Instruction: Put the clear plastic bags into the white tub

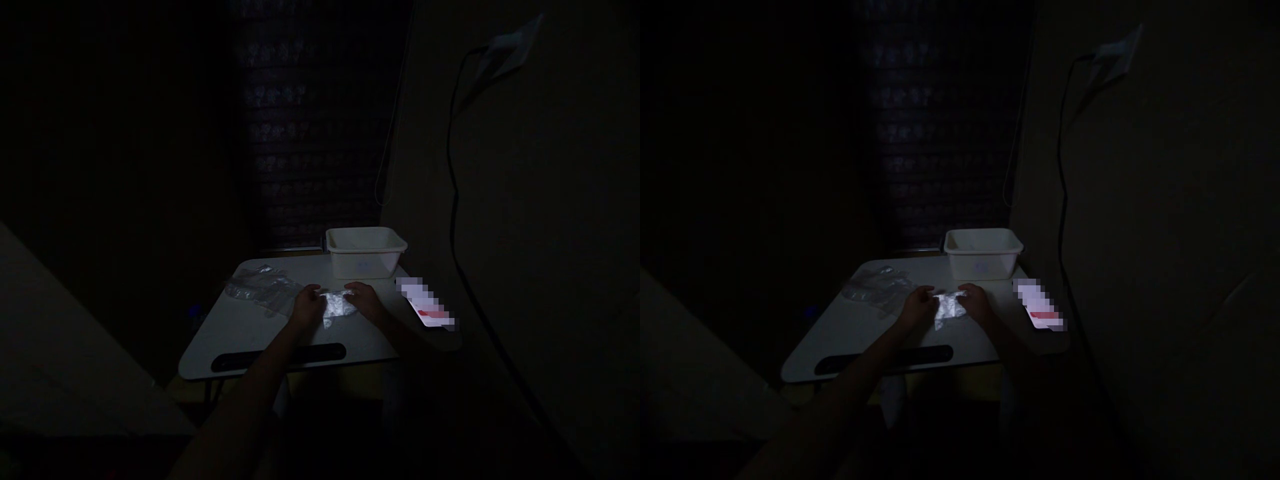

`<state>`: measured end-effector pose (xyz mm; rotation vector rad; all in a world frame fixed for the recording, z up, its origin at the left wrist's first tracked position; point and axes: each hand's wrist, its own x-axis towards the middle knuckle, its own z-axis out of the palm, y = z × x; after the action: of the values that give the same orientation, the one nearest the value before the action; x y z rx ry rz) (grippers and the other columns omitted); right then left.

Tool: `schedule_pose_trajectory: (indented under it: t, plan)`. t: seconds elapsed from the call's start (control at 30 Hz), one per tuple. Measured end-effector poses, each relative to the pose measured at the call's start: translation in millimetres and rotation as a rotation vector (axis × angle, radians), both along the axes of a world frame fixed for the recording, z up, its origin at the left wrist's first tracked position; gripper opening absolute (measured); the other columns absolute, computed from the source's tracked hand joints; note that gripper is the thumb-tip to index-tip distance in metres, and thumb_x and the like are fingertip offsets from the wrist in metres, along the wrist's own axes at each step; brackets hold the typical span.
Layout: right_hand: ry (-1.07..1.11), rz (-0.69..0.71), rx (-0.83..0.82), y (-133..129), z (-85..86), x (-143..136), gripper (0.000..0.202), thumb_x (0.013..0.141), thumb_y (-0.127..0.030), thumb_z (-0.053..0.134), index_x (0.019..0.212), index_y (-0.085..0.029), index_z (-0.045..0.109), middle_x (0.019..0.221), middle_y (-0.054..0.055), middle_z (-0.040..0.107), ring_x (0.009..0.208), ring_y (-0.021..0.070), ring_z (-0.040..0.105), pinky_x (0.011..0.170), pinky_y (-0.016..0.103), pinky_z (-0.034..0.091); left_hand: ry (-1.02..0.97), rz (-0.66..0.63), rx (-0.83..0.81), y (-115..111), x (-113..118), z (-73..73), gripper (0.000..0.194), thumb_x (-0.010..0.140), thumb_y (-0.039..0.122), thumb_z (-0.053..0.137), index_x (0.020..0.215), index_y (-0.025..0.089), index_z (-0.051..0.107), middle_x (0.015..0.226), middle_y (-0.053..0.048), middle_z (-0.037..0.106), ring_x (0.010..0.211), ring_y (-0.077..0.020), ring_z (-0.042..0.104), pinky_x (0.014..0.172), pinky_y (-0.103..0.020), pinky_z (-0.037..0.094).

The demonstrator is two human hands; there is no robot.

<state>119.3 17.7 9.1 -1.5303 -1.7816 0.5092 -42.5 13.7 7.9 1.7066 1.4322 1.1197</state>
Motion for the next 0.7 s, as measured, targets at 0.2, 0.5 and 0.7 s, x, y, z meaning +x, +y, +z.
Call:
schedule_pose_trajectory:
  t: [0.2,0.5,0.7]
  plan:
    - [-0.439,0.114,0.138,-16.7,-0.8,3.1,0.041,0.079,-0.024,0.034,0.114,-0.010,0.047,0.118,0.013,0.051,0.110,0.0186,0.043,0.094,0.032,0.031,0.739,-0.247,0.291,-10.2,1.1,1.1,0.044,0.077,0.020,0.036,0.119,0.009,0.039,0.127,-0.014,0.039,0.118,-0.0195,0.033,0.095,-0.033,0.029]
    - [-0.716,0.259,0.039,-38.9,-9.5,-19.6,0.057,0.084,-0.041,0.011,0.127,-0.009,0.030,0.133,0.013,0.030,0.124,0.0216,0.021,0.097,0.049,0.015,1.095,-0.331,0.202,-37.4,14.8,-3.6,0.059,0.081,0.036,0.026,0.128,0.001,0.020,0.134,-0.019,0.024,0.125,-0.0257,0.014,0.099,-0.043,0.015]
    - [-0.709,0.276,0.023,-36.7,-16.4,-16.9,0.058,0.084,-0.043,0.009,0.127,-0.010,0.029,0.135,0.012,0.026,0.125,0.0198,0.017,0.097,0.051,0.013,1.144,-0.353,0.186,-37.8,13.8,-6.1,0.056,0.083,0.036,0.019,0.129,0.005,0.019,0.134,-0.019,0.023,0.125,-0.0266,0.014,0.096,-0.054,0.010]
